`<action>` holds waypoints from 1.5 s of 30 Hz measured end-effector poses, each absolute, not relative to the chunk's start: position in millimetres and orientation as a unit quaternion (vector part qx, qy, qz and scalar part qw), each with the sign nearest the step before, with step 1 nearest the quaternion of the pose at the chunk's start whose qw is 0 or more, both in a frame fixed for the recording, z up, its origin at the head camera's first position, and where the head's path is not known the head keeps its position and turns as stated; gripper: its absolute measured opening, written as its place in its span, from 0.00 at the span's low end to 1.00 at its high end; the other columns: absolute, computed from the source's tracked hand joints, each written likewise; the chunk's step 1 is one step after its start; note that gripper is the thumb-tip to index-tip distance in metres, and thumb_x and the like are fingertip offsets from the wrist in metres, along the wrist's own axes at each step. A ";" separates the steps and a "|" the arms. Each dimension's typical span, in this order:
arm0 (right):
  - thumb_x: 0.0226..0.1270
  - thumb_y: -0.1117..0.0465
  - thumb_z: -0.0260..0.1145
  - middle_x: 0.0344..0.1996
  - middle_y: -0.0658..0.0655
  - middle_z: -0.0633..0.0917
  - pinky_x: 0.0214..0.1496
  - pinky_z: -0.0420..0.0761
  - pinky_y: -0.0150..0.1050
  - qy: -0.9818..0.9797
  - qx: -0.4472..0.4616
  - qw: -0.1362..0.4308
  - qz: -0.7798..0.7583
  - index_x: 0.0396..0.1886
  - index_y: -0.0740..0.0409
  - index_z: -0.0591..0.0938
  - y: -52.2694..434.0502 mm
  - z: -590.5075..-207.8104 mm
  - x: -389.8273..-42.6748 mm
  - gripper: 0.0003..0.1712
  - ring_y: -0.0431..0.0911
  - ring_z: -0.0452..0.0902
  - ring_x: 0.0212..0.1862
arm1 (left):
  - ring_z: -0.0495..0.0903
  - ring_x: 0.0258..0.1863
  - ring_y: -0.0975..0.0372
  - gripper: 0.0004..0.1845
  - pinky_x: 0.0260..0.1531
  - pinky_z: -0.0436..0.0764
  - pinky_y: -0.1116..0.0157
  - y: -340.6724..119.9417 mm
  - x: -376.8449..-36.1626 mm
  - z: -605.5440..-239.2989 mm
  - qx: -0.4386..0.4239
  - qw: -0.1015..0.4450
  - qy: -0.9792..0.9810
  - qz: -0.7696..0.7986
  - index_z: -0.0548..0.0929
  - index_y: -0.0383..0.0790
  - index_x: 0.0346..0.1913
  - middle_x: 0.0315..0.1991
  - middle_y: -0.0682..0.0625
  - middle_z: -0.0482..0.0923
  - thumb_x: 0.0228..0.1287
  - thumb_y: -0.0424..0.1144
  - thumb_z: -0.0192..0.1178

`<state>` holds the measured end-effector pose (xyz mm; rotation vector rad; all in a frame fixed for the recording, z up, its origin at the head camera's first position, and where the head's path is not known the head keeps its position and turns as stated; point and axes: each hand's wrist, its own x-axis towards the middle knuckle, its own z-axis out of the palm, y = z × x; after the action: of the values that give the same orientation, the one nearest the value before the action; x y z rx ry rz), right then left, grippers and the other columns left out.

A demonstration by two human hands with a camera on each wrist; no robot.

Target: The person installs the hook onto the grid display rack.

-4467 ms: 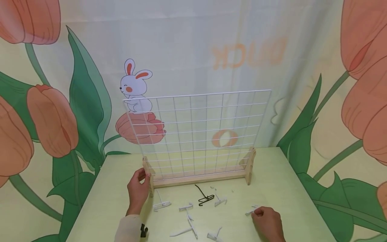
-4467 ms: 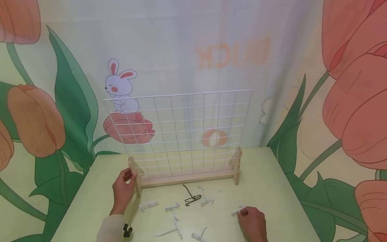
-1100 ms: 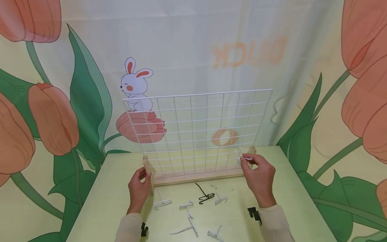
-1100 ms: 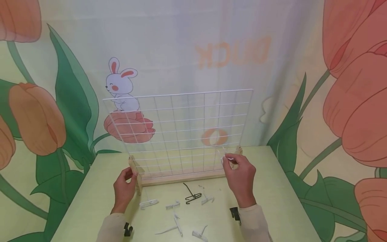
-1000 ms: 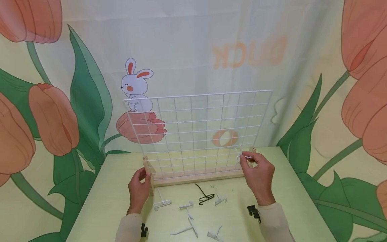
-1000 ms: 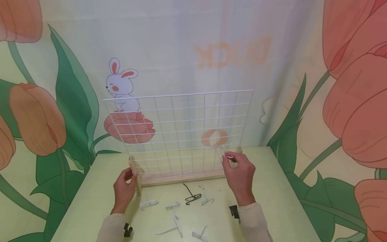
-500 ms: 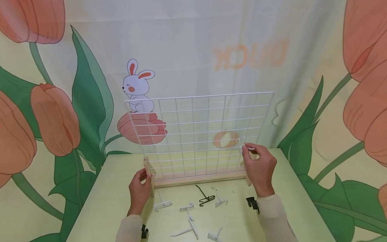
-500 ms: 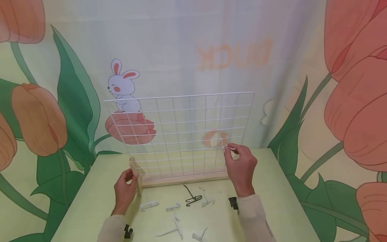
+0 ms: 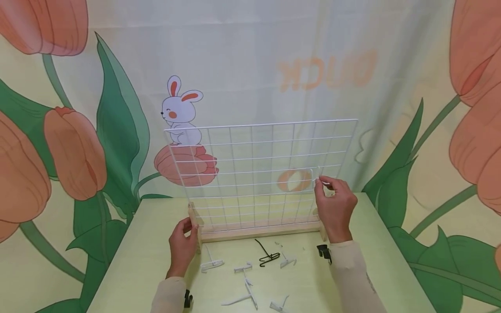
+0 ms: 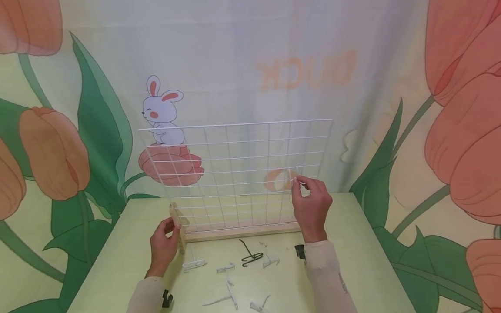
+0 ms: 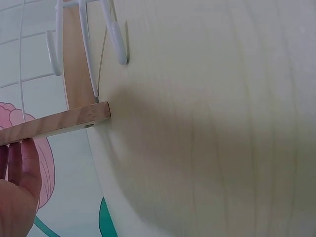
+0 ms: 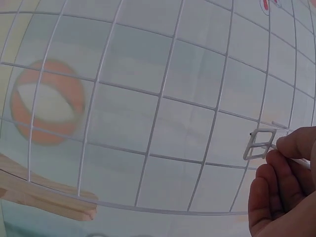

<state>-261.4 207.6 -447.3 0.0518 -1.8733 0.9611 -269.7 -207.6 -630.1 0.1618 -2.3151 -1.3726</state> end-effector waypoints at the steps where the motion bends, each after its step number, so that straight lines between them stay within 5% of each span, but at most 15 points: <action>1: 0.69 0.63 0.74 0.37 0.64 0.92 0.41 0.83 0.54 -0.774 0.019 0.497 0.392 0.42 0.65 0.92 207.8 -447.8 -262.5 0.09 0.58 0.86 0.38 | 0.86 0.57 0.47 0.19 0.51 0.89 0.49 -207.3 -270.2 -630.5 0.057 0.224 -0.838 -0.495 0.81 0.37 0.64 0.56 0.40 0.86 0.76 0.39 0.66; 9: 0.69 0.61 0.74 0.36 0.63 0.92 0.42 0.80 0.42 -0.769 0.006 0.511 0.383 0.42 0.64 0.92 210.2 -450.0 -271.2 0.09 0.57 0.86 0.38 | 0.87 0.55 0.47 0.18 0.48 0.90 0.51 -206.1 -274.3 -628.5 0.039 0.243 -0.837 -0.489 0.81 0.35 0.62 0.54 0.39 0.85 0.74 0.36 0.66; 16: 0.69 0.62 0.74 0.35 0.63 0.92 0.42 0.82 0.51 -0.774 0.005 0.509 0.377 0.41 0.64 0.92 211.1 -457.5 -276.9 0.09 0.57 0.86 0.39 | 0.87 0.55 0.46 0.18 0.48 0.89 0.50 -206.5 -271.9 -629.0 0.042 0.238 -0.841 -0.484 0.81 0.34 0.62 0.54 0.39 0.85 0.74 0.36 0.66; 45: 0.67 0.62 0.76 0.37 0.63 0.92 0.43 0.82 0.49 -0.785 0.015 0.493 0.375 0.42 0.65 0.92 208.9 -463.9 -272.0 0.10 0.56 0.85 0.40 | 0.87 0.55 0.47 0.18 0.50 0.89 0.50 -205.7 -271.2 -630.7 0.050 0.237 -0.837 -0.492 0.80 0.35 0.63 0.55 0.39 0.85 0.75 0.36 0.66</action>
<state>-272.0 208.9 -463.9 0.0367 -1.9042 0.9109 -271.2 -205.7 -630.7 0.1377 -2.2937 -1.3479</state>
